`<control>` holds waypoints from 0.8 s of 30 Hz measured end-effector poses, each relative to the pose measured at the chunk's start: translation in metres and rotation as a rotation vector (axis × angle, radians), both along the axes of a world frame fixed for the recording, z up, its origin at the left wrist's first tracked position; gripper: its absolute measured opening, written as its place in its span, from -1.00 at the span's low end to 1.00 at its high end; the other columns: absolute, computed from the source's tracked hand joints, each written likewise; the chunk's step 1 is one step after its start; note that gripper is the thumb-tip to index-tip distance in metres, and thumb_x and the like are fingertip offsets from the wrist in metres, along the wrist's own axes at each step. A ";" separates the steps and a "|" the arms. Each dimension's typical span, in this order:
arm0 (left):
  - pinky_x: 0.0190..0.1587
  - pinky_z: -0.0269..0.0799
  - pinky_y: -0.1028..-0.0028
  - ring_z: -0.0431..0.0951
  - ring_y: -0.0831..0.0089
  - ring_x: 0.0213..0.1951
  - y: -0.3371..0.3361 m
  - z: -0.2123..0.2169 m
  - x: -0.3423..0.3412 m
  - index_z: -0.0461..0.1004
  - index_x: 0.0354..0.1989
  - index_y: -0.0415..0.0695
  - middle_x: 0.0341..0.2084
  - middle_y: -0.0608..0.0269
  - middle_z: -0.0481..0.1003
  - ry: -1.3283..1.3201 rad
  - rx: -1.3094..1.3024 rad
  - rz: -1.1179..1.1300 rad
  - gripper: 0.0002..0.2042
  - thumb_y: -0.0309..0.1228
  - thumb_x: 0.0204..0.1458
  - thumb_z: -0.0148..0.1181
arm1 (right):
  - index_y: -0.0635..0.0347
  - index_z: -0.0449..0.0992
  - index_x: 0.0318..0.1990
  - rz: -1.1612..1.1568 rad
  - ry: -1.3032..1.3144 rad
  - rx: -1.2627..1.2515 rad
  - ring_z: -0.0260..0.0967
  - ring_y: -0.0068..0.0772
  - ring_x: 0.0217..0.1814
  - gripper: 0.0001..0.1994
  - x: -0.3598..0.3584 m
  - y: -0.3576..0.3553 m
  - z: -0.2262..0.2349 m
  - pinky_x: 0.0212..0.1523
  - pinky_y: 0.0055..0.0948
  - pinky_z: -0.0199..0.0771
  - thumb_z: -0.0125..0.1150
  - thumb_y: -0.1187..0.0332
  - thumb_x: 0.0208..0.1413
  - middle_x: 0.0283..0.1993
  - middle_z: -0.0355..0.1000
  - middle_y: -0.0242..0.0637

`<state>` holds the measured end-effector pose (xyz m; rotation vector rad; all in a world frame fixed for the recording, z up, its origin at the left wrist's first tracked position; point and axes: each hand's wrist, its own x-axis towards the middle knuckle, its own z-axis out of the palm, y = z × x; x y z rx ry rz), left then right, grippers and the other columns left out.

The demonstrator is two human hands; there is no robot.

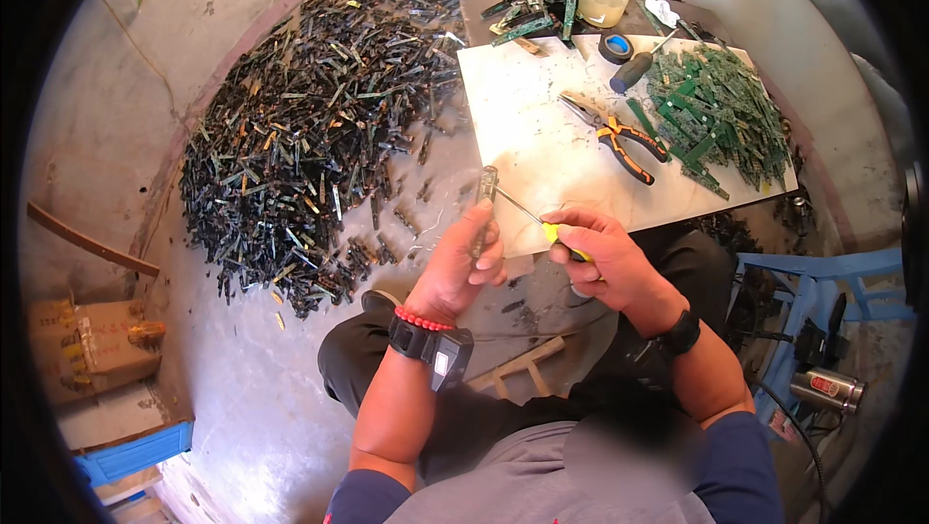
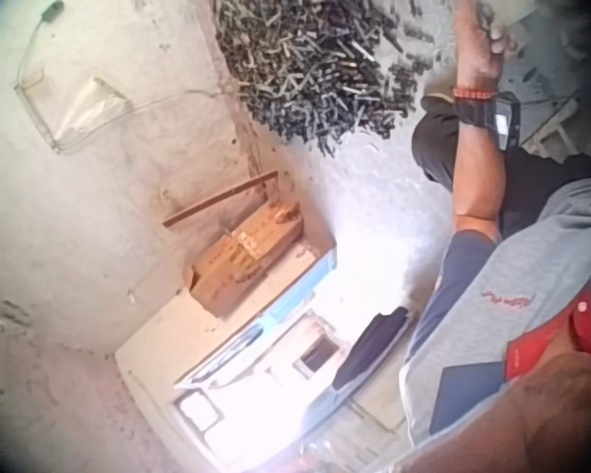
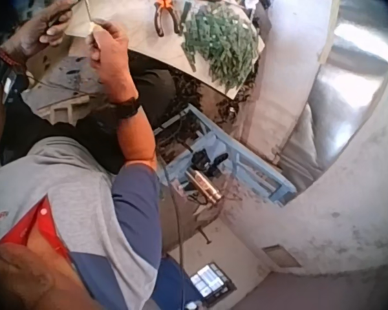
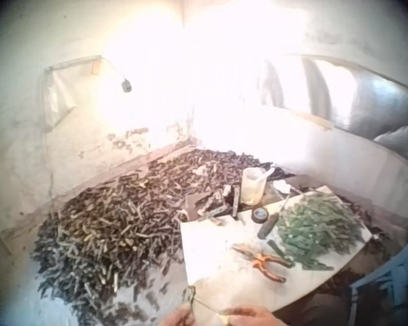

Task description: The person sits on the floor and uses a screwdriver and pliers to remove components from green circuit boards. They pry off parts and place them on a white table, while a large pile of debris accumulates on the floor.

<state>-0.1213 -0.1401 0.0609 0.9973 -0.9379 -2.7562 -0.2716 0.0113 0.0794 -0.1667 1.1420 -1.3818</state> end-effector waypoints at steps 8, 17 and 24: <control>-0.62 0.04 0.57 -0.02 0.65 -0.83 0.002 -0.003 -0.001 0.20 -0.54 0.01 -0.83 0.51 0.13 0.020 0.017 0.023 -0.62 -0.02 0.24 -0.13 | 0.15 0.49 -0.10 0.031 1.601 -0.121 0.42 -0.06 -0.42 -0.77 0.024 -0.003 -0.004 -0.43 -0.27 0.41 0.10 0.47 0.07 -0.43 0.42 -0.06; -0.64 0.02 0.57 -0.03 0.65 -0.83 0.003 -0.003 0.000 0.22 -0.54 0.01 -0.83 0.49 0.13 -0.018 -0.033 -0.008 -0.63 -0.04 0.23 -0.11 | 0.19 0.52 -0.06 -0.003 0.356 -0.002 0.19 -0.68 -0.61 -0.78 0.003 0.000 0.002 -0.59 -0.68 0.20 0.06 0.42 0.17 -0.50 0.40 -0.42; -0.65 0.02 0.57 -0.04 0.65 -0.84 0.003 -0.006 -0.001 0.23 -0.53 0.01 -0.84 0.49 0.14 0.001 0.018 0.003 -0.63 -0.03 0.23 -0.12 | 0.22 0.50 -0.09 -0.029 1.741 -0.177 0.28 -0.63 -0.55 -0.79 0.021 -0.001 -0.016 -0.54 -0.50 0.33 0.11 0.44 0.12 -0.52 0.39 -0.31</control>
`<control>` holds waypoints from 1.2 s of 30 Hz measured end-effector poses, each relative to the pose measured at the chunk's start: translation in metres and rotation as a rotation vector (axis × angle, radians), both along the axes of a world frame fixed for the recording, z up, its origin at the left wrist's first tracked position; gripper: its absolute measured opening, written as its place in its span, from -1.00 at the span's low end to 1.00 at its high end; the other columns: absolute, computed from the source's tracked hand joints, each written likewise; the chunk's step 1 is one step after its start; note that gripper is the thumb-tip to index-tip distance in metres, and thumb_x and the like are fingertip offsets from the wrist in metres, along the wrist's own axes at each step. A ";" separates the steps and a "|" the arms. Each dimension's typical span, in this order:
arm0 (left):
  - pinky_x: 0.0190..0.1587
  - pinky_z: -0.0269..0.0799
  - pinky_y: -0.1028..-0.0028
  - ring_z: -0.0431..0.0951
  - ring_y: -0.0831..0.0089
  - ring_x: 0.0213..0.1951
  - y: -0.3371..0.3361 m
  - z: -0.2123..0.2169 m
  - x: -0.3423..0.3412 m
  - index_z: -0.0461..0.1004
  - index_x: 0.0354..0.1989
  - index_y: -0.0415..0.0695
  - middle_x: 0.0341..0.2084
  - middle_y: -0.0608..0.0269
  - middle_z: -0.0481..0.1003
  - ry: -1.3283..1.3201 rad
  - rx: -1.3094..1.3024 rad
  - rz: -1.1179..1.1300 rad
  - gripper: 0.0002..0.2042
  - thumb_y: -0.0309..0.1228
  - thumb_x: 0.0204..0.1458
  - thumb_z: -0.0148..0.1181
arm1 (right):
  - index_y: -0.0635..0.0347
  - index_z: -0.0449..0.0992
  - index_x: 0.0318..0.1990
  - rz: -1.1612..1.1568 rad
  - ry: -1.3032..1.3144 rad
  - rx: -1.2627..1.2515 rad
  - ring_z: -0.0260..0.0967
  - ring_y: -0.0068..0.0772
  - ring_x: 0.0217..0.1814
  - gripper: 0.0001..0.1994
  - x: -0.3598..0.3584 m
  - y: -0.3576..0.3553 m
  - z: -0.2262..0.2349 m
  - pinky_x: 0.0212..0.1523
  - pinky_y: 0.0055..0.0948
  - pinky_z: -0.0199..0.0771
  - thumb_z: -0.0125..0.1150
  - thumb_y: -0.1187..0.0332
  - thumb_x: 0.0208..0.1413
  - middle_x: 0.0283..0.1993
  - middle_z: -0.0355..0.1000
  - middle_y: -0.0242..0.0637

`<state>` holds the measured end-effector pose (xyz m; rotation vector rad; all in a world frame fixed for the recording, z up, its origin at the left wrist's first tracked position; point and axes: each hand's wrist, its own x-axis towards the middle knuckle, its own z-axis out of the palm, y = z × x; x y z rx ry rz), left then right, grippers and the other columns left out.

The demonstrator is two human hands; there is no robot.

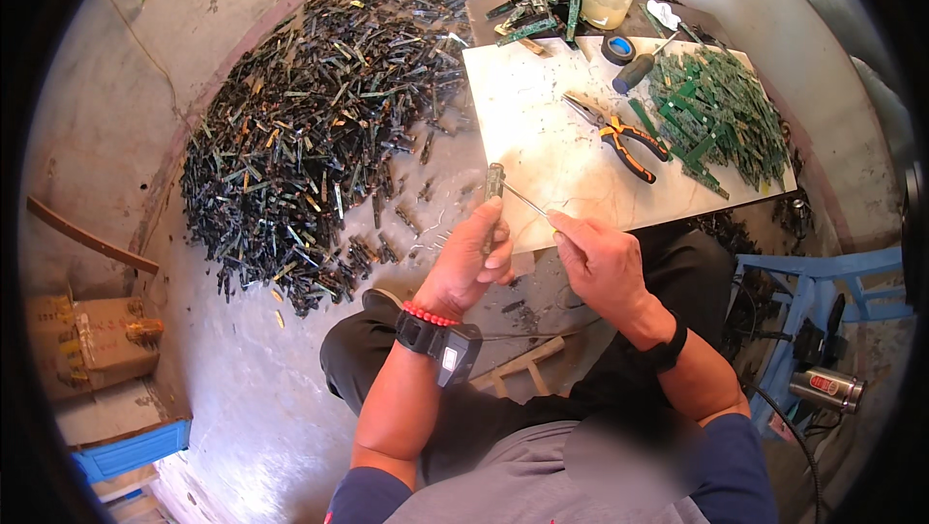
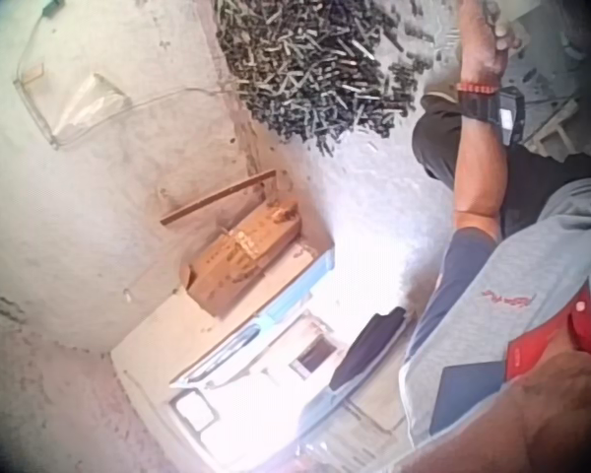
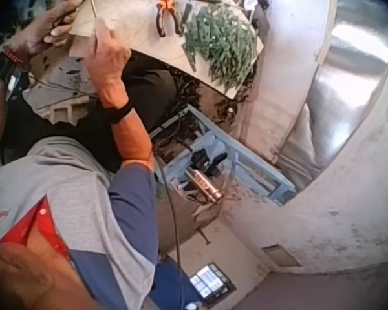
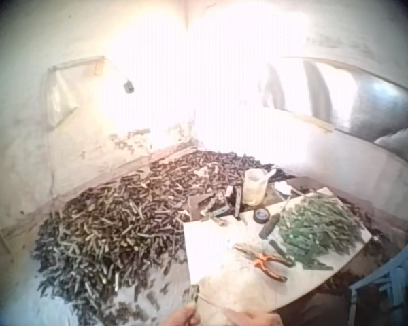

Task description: The person sits on the floor and uses a screwdriver and pliers to remove components from green circuit boards. They pry off parts and place them on a white table, while a large pile of debris accumulates on the floor.

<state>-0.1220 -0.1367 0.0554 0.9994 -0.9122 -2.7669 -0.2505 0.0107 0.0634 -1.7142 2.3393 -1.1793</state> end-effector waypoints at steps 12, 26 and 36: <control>-0.66 0.03 0.58 -0.03 0.65 -0.83 0.003 0.006 0.002 0.22 -0.52 0.00 -0.84 0.47 0.15 -0.039 -0.065 -0.025 -0.63 -0.03 0.23 -0.13 | 0.18 0.37 0.08 0.047 -1.770 0.148 0.14 -0.75 -0.61 -0.68 -0.018 0.004 0.025 -0.68 -0.76 0.05 0.06 0.39 0.17 -0.35 0.41 -0.35; -0.67 0.06 0.58 0.00 0.64 -0.82 0.006 0.004 0.003 0.22 -0.51 -0.05 -0.82 0.43 0.16 -0.065 -0.181 -0.050 -0.61 -0.02 0.23 -0.10 | 0.21 0.45 0.01 0.086 -1.436 0.270 0.07 -0.76 -0.66 -0.73 -0.031 0.003 0.023 -0.68 -0.72 0.05 0.03 0.39 0.18 -0.45 0.39 -0.38; -0.68 0.05 0.58 -0.02 0.63 -0.81 0.006 0.005 0.002 0.22 -0.51 -0.05 -0.82 0.43 0.15 -0.049 -0.182 -0.076 -0.61 -0.01 0.23 -0.12 | 0.26 0.45 -0.05 0.090 -1.073 0.327 0.24 -0.55 -0.61 -0.77 -0.028 0.003 0.020 -0.59 -0.59 0.23 0.06 0.43 0.15 -0.41 0.44 -0.25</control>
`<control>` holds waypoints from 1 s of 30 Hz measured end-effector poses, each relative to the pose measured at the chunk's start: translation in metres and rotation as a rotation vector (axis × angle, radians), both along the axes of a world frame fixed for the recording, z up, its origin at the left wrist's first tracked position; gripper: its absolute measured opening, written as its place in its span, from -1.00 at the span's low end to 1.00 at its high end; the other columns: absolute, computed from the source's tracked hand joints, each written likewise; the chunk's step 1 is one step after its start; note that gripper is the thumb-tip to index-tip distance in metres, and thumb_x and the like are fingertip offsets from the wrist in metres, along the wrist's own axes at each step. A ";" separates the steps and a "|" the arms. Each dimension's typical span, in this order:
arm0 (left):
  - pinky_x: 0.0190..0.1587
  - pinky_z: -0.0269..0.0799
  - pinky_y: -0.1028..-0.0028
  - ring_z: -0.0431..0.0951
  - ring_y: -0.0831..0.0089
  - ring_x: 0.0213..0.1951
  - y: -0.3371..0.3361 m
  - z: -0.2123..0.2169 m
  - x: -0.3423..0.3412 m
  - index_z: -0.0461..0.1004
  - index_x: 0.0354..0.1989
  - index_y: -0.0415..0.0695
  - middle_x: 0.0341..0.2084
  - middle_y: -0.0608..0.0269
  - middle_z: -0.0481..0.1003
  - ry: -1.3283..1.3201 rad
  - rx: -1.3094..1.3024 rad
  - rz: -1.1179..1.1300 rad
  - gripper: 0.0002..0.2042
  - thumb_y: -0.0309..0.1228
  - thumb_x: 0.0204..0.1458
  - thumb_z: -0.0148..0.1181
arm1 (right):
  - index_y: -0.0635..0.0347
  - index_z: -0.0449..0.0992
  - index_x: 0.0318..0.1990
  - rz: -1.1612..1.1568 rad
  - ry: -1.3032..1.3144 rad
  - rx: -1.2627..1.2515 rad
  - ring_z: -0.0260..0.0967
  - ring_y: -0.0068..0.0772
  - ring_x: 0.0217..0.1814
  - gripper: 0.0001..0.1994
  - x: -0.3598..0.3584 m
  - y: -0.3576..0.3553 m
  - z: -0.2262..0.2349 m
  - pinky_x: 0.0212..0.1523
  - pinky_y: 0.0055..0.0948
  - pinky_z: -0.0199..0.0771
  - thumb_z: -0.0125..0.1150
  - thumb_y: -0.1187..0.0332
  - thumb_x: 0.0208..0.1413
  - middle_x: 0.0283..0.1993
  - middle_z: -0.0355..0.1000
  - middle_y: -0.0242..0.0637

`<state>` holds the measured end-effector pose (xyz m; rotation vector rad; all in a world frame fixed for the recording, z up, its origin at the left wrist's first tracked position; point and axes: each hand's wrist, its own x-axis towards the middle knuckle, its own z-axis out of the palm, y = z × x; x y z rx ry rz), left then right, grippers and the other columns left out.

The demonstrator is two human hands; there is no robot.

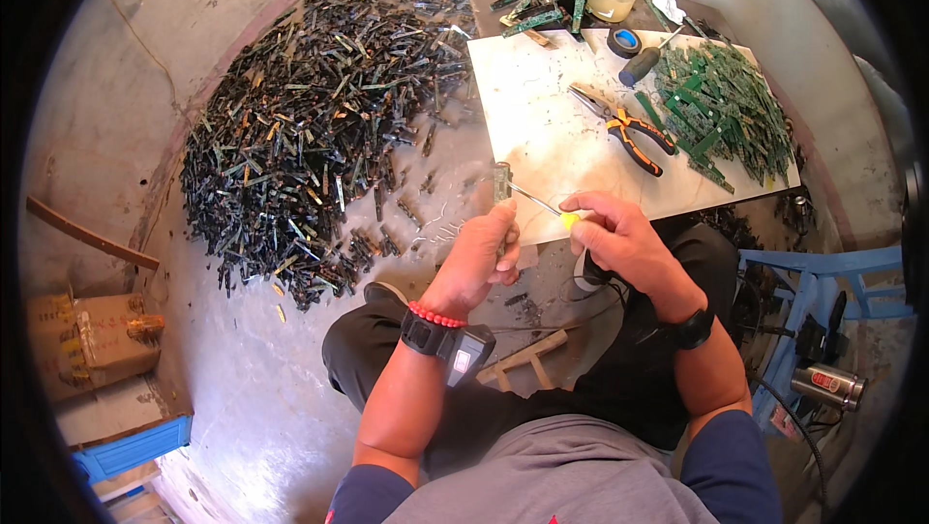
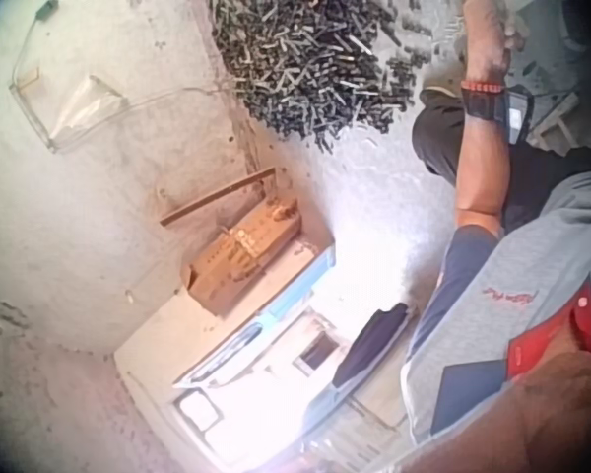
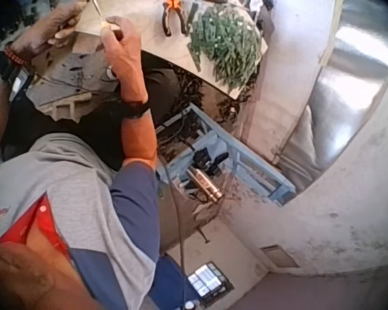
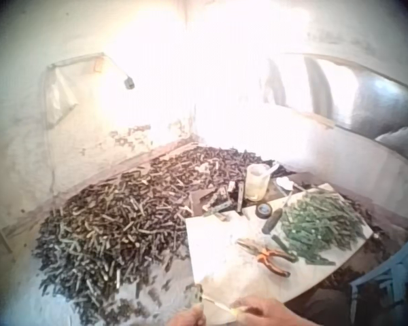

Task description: The person sits on the floor and uses a screwdriver and pliers to remove components from green circuit boards. They pry off parts and place them on a white table, while a large pile of debris accumulates on the floor.

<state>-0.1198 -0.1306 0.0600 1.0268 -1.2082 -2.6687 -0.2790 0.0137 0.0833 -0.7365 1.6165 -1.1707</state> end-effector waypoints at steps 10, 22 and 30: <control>-0.69 0.03 0.57 -0.01 0.62 -0.82 0.002 0.001 -0.003 0.22 -0.51 -0.06 -0.83 0.42 0.15 -0.009 -0.013 -0.005 -0.61 -0.02 0.23 -0.11 | 0.28 0.48 -0.10 -0.169 -0.082 -0.068 0.32 -0.54 -0.51 -0.80 0.019 0.004 -0.008 -0.50 -0.58 0.28 0.12 0.43 0.14 -0.42 0.44 -0.31; -0.66 0.06 0.56 -0.02 0.62 -0.81 0.002 -0.001 -0.003 0.21 -0.50 -0.06 -0.82 0.43 0.14 0.009 -0.001 0.003 -0.60 0.00 0.24 -0.13 | 0.22 0.50 -0.14 -0.114 0.995 -0.256 0.44 -0.06 -0.42 -0.79 0.037 0.000 -0.015 -0.40 -0.31 0.44 0.16 0.46 0.04 -0.43 0.44 -0.10; -0.65 0.07 0.56 -0.01 0.62 -0.81 0.002 -0.003 -0.007 0.21 -0.49 -0.05 -0.82 0.45 0.13 0.034 -0.015 0.003 -0.60 0.01 0.24 -0.13 | 0.25 0.48 -0.07 -0.289 -0.378 0.020 -0.07 -0.81 -0.75 -0.78 0.019 -0.005 0.004 -0.79 -0.74 -0.17 0.04 0.38 0.21 -0.49 0.34 -0.40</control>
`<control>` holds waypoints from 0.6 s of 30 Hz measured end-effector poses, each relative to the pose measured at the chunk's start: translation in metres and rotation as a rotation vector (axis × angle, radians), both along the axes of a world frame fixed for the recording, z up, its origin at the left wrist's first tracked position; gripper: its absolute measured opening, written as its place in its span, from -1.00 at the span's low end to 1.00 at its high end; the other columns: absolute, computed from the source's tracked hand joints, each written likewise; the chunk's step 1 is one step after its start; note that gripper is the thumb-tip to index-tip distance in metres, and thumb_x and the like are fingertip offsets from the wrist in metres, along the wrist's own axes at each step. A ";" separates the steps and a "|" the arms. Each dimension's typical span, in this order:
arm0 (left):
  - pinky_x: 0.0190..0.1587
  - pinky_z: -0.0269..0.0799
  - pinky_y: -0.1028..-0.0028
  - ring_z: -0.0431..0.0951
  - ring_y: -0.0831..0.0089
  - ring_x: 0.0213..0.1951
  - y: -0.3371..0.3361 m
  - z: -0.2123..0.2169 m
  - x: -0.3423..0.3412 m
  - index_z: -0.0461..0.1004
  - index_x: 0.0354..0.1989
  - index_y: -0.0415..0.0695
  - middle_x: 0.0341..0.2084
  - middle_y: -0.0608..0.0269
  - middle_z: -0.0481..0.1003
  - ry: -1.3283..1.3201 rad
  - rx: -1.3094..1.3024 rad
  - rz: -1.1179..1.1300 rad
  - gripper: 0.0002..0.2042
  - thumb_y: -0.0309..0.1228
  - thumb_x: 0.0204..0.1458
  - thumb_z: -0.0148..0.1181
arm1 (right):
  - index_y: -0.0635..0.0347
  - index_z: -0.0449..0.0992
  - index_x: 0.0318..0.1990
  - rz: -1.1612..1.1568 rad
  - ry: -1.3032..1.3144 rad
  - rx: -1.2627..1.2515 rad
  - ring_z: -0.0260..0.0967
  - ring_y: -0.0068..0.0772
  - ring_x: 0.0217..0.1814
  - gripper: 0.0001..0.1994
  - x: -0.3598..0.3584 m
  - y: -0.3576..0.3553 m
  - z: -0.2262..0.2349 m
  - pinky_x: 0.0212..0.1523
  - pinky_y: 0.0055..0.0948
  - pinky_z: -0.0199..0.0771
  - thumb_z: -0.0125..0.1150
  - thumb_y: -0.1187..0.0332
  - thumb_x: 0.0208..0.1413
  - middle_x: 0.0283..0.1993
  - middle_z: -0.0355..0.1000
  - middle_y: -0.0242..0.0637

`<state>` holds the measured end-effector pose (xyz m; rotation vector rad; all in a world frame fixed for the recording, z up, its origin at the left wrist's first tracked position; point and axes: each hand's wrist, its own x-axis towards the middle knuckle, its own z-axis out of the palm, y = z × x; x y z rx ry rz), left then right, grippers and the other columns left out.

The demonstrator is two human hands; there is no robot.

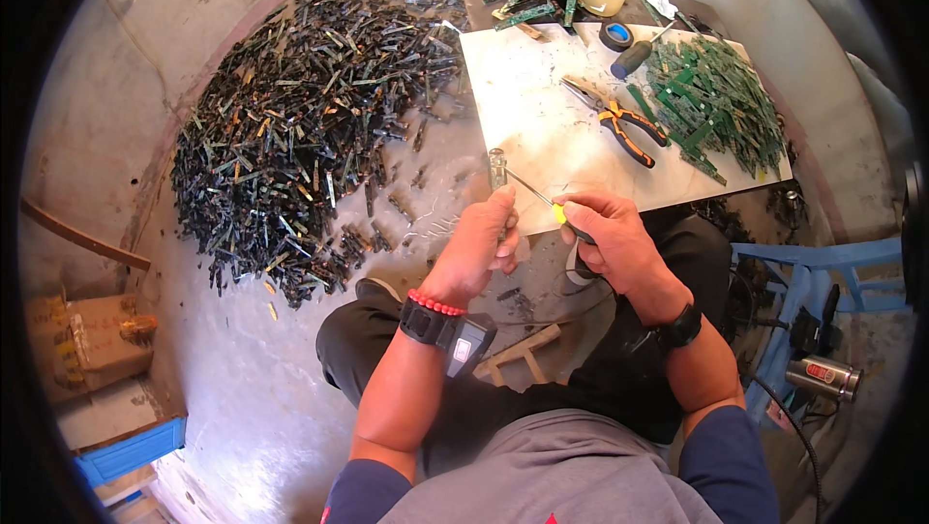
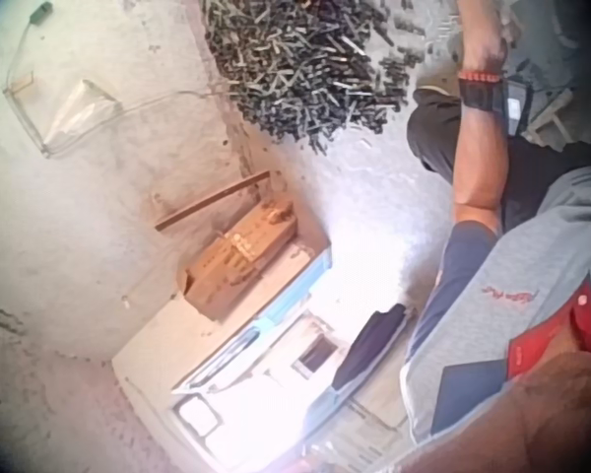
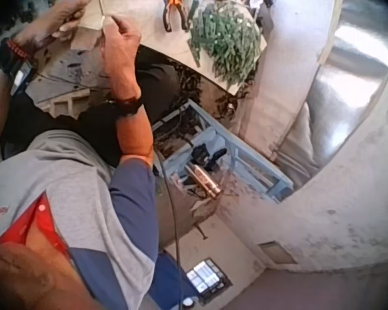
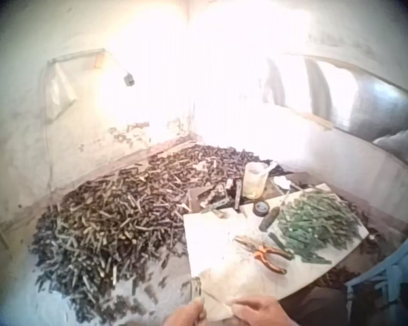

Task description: The person sits on the floor and uses a screwdriver and pliers to remove components from green circuit boards. They pry off parts and place them on a white table, while a large pile of debris accumulates on the floor.

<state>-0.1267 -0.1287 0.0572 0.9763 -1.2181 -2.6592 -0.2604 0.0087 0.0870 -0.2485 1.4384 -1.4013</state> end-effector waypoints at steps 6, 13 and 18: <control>-0.65 0.08 0.56 0.02 0.62 -0.81 0.001 0.000 0.003 0.22 -0.49 -0.06 -0.83 0.43 0.14 -0.017 -0.012 -0.003 -0.61 -0.01 0.23 -0.11 | 0.18 0.48 -0.03 0.053 -0.073 -0.113 0.06 -0.74 -0.70 -0.76 -0.009 0.007 -0.012 -0.77 -0.73 -0.10 0.05 0.34 0.20 -0.42 0.39 -0.35; -0.67 0.07 0.56 0.02 0.62 -0.82 0.001 0.002 0.009 0.22 -0.50 -0.06 -0.84 0.43 0.14 0.015 -0.021 -0.056 -0.61 -0.02 0.24 -0.12 | 0.13 0.39 0.11 0.149 -0.320 -0.120 0.09 -0.71 -0.67 -0.67 -0.014 0.015 0.007 -0.74 -0.71 0.00 0.00 0.31 0.22 -0.29 0.40 -0.30; -0.68 0.01 0.57 -0.03 0.63 -0.81 0.003 0.001 0.006 0.22 -0.50 -0.04 -0.84 0.45 0.11 -0.014 0.003 -0.051 -0.60 0.00 0.24 -0.14 | 0.21 0.43 0.01 0.187 0.484 -0.134 0.31 -0.48 -0.60 -0.74 0.001 0.015 -0.021 -0.59 -0.54 0.26 0.08 0.44 0.15 -0.42 0.45 -0.30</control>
